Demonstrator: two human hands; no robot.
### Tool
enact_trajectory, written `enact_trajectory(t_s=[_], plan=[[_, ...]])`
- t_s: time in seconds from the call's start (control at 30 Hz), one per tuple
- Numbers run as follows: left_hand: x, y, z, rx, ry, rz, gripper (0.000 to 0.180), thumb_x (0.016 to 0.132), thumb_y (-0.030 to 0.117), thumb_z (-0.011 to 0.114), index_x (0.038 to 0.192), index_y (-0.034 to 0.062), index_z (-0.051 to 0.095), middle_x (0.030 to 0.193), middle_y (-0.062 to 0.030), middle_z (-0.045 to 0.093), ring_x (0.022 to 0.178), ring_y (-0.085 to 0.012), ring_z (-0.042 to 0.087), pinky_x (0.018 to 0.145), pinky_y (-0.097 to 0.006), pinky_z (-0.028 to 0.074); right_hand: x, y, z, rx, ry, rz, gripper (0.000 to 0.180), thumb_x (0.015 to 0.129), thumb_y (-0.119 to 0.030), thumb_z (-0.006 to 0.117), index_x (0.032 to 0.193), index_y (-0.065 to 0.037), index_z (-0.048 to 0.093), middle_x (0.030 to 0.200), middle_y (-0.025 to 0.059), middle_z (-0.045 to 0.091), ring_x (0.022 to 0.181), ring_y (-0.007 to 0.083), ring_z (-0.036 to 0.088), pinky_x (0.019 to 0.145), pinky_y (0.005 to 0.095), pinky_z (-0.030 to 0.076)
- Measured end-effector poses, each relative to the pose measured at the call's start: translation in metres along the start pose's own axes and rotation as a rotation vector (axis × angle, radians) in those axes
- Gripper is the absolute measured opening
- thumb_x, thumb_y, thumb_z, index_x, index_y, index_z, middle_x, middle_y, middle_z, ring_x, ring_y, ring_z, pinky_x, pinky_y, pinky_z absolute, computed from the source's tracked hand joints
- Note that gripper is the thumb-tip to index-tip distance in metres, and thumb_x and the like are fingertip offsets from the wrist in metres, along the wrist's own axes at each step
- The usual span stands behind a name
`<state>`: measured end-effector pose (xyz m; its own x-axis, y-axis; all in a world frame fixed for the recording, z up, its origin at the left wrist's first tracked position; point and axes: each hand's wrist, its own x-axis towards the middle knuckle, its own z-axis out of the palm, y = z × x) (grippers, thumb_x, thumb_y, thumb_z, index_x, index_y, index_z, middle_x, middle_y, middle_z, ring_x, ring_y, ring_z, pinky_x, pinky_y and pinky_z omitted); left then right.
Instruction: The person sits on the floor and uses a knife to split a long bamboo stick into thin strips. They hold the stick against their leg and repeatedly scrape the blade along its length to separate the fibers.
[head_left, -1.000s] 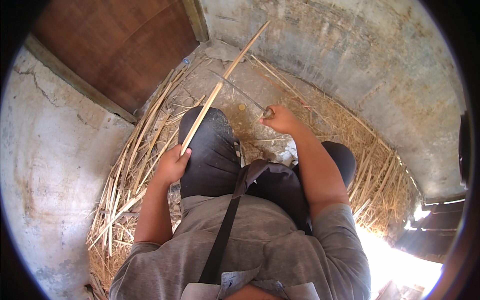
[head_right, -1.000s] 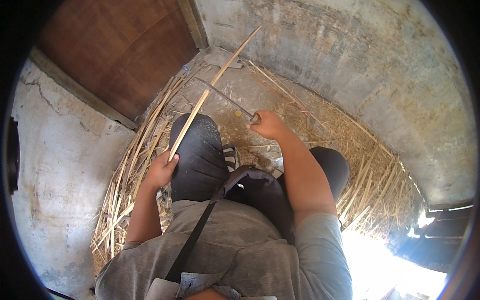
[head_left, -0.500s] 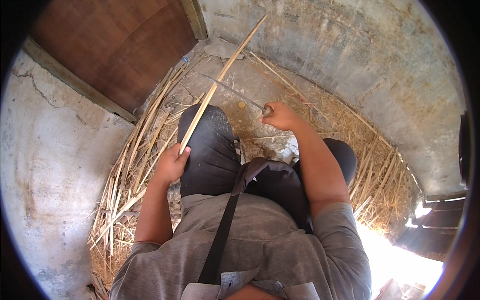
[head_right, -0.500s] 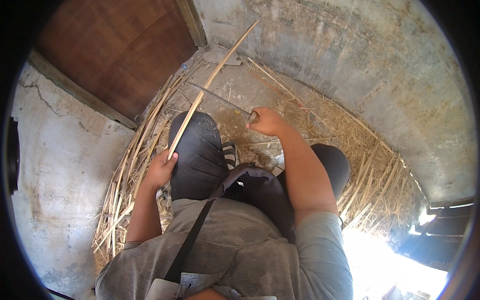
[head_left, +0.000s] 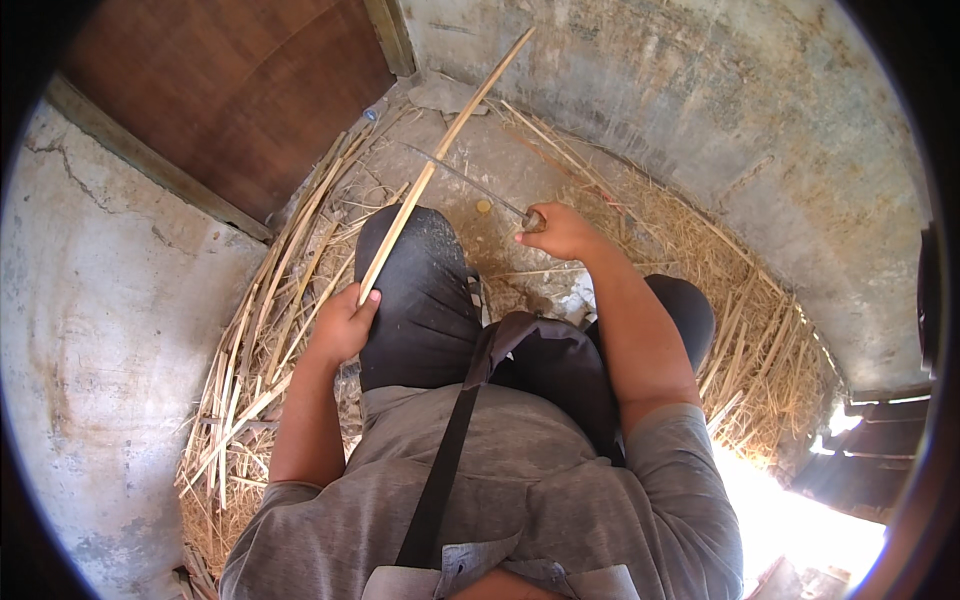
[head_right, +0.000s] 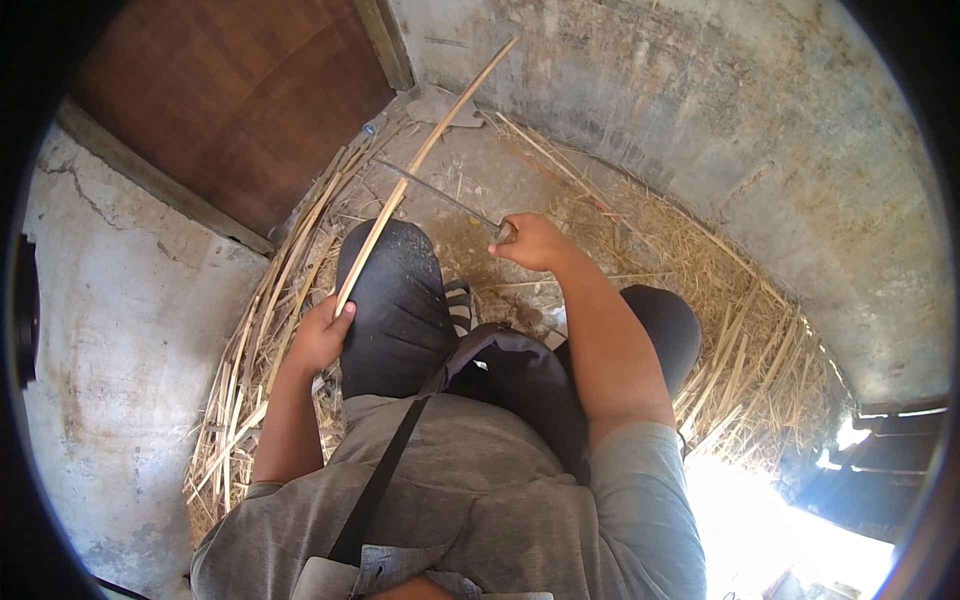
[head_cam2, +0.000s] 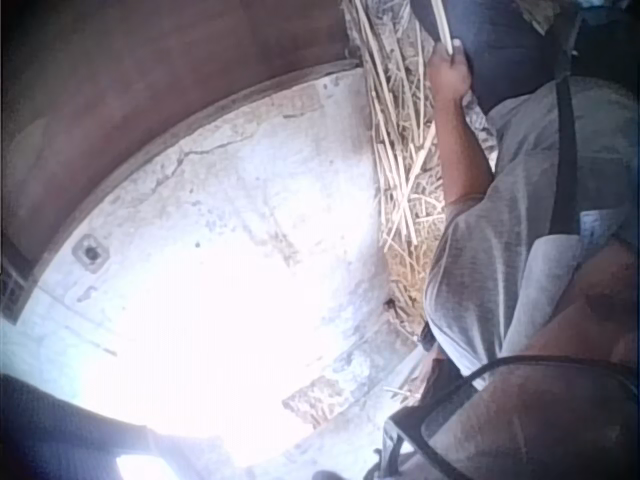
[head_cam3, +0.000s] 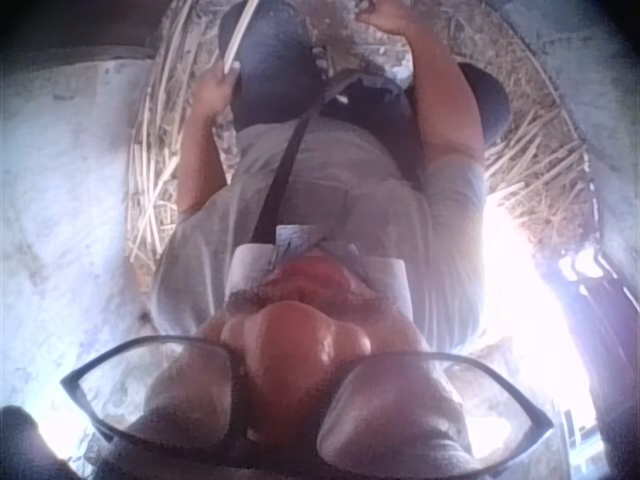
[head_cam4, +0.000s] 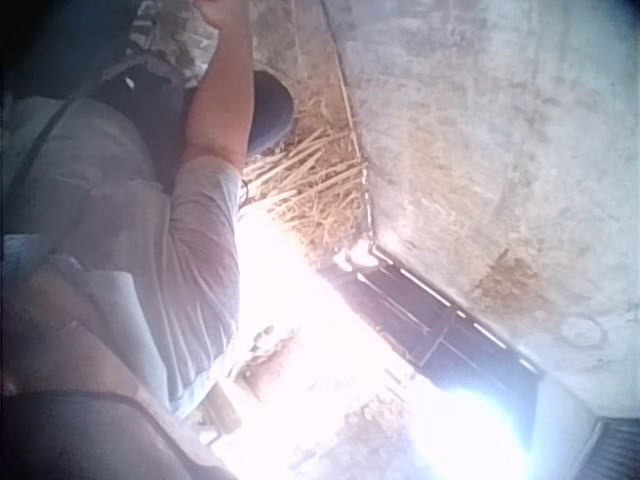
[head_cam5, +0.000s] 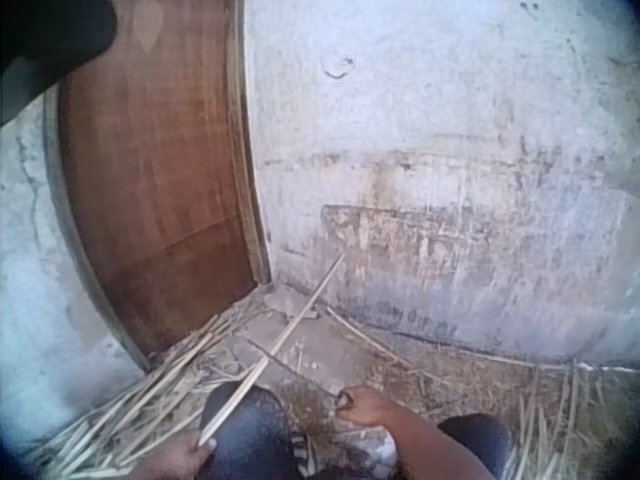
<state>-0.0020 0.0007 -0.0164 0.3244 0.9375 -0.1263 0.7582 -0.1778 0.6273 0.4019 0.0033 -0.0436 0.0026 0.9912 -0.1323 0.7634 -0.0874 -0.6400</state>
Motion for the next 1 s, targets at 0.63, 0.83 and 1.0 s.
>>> enact_trajectory(t_s=[0.63,0.83,1.0], plan=[[0.002,0.019,-0.014,0.280,-0.099,0.071,0.037,0.103,0.038,0.056,0.098,0.0018,0.060,0.087,-0.0266,0.067,0.086,-0.0478,0.064,0.077,-0.052,0.049,-0.009,0.002,-0.032,-0.268,0.073,0.028,0.047,0.083,-0.039,0.077,0.109,-0.001,0.069,0.107,0.0256,0.070,0.103,0.0429,0.067,0.088,0.0493,0.052],[-0.005,0.017,-0.018,0.204,-0.090,0.037,0.040,0.102,0.039,0.057,0.093,0.0008,0.058,0.086,-0.0268,0.066,0.085,-0.0484,0.063,0.076,-0.052,0.049,-0.006,-0.012,-0.029,-0.125,0.000,-0.055,0.051,0.080,-0.039,0.079,0.109,0.001,0.068,0.100,0.0262,0.071,0.095,0.0434,0.068,0.083,0.0500,0.053],[-0.002,0.013,-0.016,0.160,-0.088,0.032,0.039,0.103,0.039,0.057,0.094,0.0013,0.058,0.087,-0.0272,0.066,0.087,-0.0484,0.064,0.078,-0.052,0.049,-0.005,0.021,-0.041,-0.112,0.113,0.149,0.048,0.080,-0.038,0.078,0.108,0.001,0.068,0.099,0.0256,0.071,0.096,0.0431,0.068,0.084,0.0490,0.053]])
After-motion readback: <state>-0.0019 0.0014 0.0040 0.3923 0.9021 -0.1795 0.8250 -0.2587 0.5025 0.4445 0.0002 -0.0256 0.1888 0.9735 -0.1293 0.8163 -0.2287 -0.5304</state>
